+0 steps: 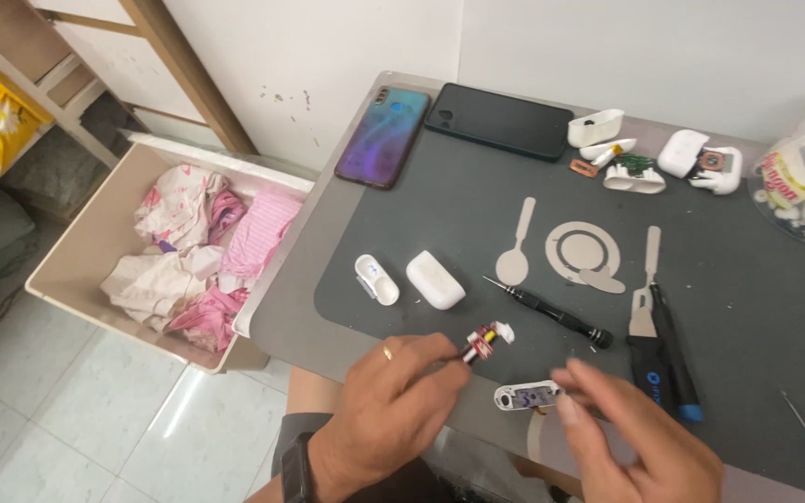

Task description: Adjusting and inspecting a small circuit board from a wireless earbud case using a screwdriver.

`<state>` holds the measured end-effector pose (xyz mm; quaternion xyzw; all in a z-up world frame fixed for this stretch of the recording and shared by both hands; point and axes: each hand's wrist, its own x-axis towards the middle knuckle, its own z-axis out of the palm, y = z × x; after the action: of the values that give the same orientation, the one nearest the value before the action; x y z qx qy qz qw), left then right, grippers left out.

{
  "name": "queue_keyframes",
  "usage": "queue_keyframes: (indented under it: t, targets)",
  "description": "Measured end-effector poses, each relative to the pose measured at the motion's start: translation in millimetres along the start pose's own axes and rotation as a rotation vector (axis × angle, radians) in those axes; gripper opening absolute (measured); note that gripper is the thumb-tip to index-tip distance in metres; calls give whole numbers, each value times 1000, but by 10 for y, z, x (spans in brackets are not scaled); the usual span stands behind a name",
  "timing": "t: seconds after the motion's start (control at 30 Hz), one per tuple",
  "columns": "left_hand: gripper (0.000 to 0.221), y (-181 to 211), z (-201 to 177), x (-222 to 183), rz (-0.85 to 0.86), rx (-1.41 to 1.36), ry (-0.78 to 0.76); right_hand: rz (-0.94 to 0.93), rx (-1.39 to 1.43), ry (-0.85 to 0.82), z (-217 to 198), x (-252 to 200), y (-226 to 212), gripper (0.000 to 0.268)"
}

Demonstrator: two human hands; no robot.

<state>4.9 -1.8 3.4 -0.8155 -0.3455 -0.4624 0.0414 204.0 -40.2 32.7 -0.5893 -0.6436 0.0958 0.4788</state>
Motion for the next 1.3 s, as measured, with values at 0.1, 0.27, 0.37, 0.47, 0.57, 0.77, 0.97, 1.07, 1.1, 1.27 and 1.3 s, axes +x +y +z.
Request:
queue_keyframes:
  t: [0.1, 0.27, 0.37, 0.47, 0.57, 0.77, 0.97, 1.07, 1.1, 1.27, 1.3]
  targets:
    - [17, 59, 23, 29, 18, -50, 20, 348, 171, -41, 5, 129, -8, 32]
    - [17, 125, 46, 103, 66, -202, -13, 576, 469, -209, 20, 254, 102, 26]
    - [16, 107, 84, 120, -4, -291, -53, 505, 497, -147, -14, 274, 51, 21]
    - [33, 179, -30, 220, -221, -577, -150, 505, 544, -55, -30, 280, 40, 17]
    - [49, 218, -10, 183, -390, -742, -169, 463, 553, -66, -60, 255, 97, 17]
    - [14, 231, -66, 359, -641, -834, -194, 251, 548, -136, -87, 190, 125, 15]
    - [5, 218, -94, 408, -584, -808, -304, -10, 289, -191, -182, 208, 185, 14]
    - [5, 215, -104, 409, -584, -788, -308, -36, 162, -168, -212, 167, 198, 22]
    - [5, 214, -102, 378, -583, -784, -308, -37, 165, -168, -214, 125, 267, 22]
    - [6, 236, -95, 282, -578, -732, -329, 52, -82, -359, -203, -22, 502, 56]
    - [6, 235, -63, 243, -576, -735, -336, 59, -82, -356, -197, -22, 500, 56]
